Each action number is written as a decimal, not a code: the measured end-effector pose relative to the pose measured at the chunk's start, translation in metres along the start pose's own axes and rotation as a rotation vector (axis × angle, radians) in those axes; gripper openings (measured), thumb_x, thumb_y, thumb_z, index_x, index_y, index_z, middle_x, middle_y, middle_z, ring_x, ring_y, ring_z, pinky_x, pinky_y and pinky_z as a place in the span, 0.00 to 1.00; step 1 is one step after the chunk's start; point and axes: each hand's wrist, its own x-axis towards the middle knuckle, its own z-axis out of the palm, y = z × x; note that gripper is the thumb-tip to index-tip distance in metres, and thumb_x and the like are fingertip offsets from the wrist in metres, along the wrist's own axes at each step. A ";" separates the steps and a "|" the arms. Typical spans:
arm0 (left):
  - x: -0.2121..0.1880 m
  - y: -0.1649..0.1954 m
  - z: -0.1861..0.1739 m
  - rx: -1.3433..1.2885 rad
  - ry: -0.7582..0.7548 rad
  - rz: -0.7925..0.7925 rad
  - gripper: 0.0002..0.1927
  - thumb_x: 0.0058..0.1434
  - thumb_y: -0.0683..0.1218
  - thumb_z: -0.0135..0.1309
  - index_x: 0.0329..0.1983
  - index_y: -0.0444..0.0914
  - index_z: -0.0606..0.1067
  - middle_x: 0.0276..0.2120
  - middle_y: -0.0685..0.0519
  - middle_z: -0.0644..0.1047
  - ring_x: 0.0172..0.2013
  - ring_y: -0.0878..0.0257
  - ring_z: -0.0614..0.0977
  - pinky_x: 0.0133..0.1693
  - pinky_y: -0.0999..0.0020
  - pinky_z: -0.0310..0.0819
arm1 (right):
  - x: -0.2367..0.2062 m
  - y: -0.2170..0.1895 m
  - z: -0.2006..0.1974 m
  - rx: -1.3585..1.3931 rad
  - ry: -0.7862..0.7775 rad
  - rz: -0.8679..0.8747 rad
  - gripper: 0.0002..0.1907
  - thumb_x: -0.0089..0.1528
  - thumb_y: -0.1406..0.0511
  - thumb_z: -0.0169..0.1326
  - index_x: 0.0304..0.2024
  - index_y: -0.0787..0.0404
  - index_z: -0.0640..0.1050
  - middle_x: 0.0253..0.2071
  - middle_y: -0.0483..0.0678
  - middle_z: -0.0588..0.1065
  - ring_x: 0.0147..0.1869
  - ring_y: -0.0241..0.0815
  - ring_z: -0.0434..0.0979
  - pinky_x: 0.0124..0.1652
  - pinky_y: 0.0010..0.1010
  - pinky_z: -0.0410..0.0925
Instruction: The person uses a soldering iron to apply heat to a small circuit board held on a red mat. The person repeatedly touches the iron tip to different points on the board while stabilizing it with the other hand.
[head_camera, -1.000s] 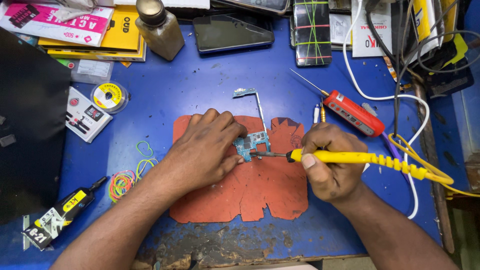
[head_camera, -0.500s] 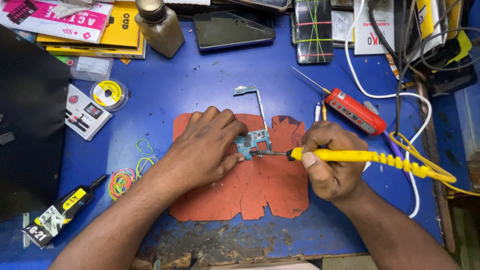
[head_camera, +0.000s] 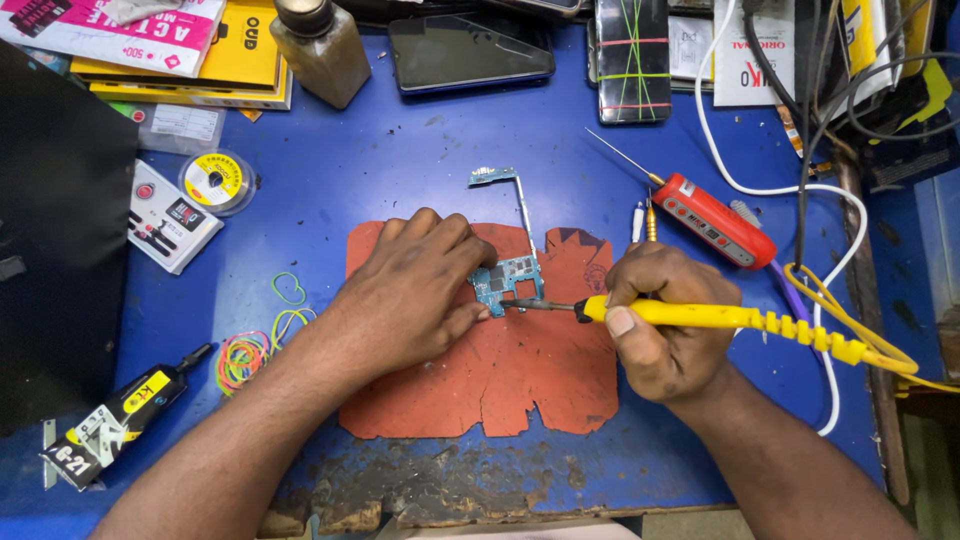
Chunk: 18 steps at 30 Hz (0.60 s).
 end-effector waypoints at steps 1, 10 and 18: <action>0.000 0.000 0.000 -0.001 -0.004 -0.004 0.24 0.47 0.49 0.67 0.47 0.39 0.76 0.43 0.50 0.72 0.46 0.51 0.72 0.48 0.53 0.64 | 0.000 0.000 -0.001 -0.004 -0.002 0.002 0.09 0.66 0.64 0.51 0.35 0.64 0.70 0.29 0.48 0.72 0.26 0.36 0.72 0.30 0.26 0.67; 0.001 0.001 -0.001 0.002 -0.009 -0.013 0.24 0.48 0.49 0.67 0.47 0.39 0.76 0.43 0.50 0.73 0.47 0.51 0.72 0.49 0.53 0.64 | 0.000 0.001 0.000 0.016 -0.010 0.004 0.09 0.65 0.64 0.51 0.35 0.64 0.70 0.29 0.48 0.71 0.28 0.37 0.72 0.29 0.25 0.66; 0.000 0.001 -0.002 -0.008 -0.007 -0.012 0.23 0.48 0.49 0.67 0.47 0.40 0.76 0.42 0.51 0.73 0.46 0.51 0.72 0.48 0.53 0.64 | 0.000 0.001 -0.001 0.002 -0.011 0.012 0.10 0.65 0.63 0.52 0.35 0.64 0.70 0.28 0.48 0.71 0.29 0.37 0.72 0.29 0.25 0.66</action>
